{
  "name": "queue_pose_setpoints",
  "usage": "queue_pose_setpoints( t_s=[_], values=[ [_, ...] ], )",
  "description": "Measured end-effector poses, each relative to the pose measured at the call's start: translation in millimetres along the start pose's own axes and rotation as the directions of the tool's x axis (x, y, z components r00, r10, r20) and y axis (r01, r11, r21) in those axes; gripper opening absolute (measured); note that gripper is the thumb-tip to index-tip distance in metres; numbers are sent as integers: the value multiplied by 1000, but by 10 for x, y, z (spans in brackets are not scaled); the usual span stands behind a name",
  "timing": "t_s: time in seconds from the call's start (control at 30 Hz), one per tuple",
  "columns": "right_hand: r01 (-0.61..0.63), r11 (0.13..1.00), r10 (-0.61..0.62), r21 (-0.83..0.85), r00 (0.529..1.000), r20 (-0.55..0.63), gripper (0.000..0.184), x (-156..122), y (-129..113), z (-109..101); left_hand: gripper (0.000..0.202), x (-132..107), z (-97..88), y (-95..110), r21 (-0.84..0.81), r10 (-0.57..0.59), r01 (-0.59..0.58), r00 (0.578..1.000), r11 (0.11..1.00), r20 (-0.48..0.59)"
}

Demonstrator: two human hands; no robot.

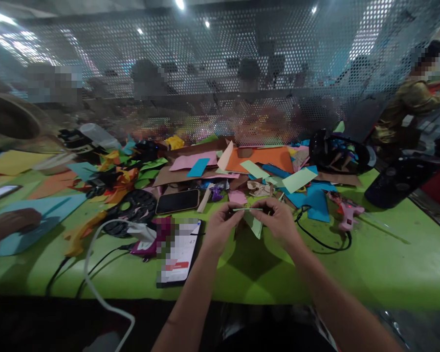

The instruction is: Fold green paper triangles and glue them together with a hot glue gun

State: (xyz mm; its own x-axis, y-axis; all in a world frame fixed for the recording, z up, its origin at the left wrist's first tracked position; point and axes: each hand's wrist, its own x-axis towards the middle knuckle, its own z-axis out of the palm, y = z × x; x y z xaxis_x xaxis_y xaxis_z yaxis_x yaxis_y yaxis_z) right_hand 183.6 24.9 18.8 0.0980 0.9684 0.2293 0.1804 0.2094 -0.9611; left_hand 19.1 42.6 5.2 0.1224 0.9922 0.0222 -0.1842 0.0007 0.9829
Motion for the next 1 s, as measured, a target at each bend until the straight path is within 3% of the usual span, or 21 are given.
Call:
queue_pose_setpoints(
  t_s=[0.77, 1.0],
  values=[
    [-63, 997, 62, 47, 998, 4, 22, 4, -24, 0, 19, -10, 10, 84, 19, 31, -31, 999, 999, -12],
    [-82, 995, 81, 57, 996, 27, 30, 2, -31, -10, 18, 12, -6, 57, 18, 79, -78, 996, 997, -49]
  ],
)
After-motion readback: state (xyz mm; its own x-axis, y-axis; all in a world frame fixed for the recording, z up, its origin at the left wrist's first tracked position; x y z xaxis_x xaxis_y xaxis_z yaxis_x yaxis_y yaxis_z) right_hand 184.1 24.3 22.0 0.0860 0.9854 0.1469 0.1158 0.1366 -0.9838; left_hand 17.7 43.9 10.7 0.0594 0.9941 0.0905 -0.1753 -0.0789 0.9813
